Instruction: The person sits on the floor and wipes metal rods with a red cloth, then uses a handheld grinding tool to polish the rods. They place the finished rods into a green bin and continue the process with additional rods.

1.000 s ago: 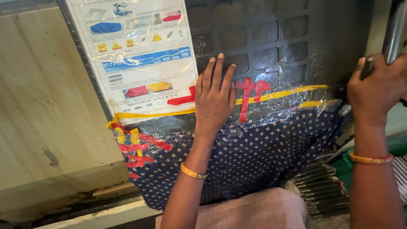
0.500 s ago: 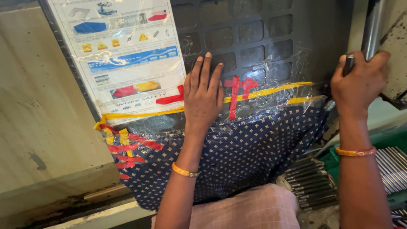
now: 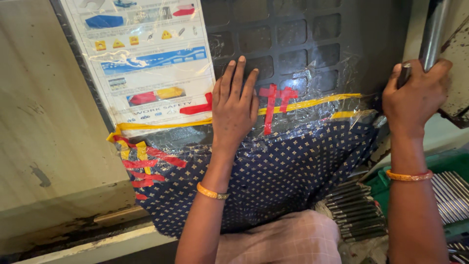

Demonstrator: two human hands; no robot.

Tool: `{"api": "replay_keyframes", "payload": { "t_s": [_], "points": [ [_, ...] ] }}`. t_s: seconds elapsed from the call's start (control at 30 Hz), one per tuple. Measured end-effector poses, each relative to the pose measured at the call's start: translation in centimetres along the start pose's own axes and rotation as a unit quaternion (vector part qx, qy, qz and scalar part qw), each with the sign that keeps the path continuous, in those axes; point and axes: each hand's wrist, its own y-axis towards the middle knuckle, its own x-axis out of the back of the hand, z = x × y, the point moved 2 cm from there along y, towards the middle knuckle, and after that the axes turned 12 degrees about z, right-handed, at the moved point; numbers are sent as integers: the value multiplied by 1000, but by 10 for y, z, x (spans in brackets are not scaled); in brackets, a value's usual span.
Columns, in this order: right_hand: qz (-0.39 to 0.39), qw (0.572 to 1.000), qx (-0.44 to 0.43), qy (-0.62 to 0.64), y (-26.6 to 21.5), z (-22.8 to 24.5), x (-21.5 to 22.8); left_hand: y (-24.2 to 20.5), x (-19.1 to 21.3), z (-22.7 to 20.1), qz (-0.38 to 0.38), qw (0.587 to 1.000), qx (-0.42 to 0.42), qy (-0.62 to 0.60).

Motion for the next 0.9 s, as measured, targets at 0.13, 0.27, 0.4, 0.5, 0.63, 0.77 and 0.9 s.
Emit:
{"api": "replay_keyframes", "payload": {
  "t_s": [0.13, 0.27, 0.4, 0.5, 0.63, 0.77, 0.9],
  "points": [
    [-14, 1000, 19, -7, -2, -3, -2, -1, -2, 1, 0, 1000, -3, -4],
    [0, 1000, 10, -10, -1, -8, -6, 0, -3, 1, -5, 1000, -3, -5],
    [-10, 999, 19, -25, -1, -11, -9, -1, -2, 0, -2, 1000, -1, -3],
    [-3, 1000, 13, 1, -2, -12, -11, 0, -2, 0, -3, 1000, -2, -2],
    [22, 999, -11, 39, -2, -13, -13, 0, -2, 1, 1, 1000, 1, -3],
    [-9, 1000, 15, -11, -2, -10, -9, 0, -2, 1, 3, 1000, -1, -3],
    [-14, 999, 23, -34, -2, -9, -7, 0, -2, 0, 0, 1000, 0, -3]
  ]
}}
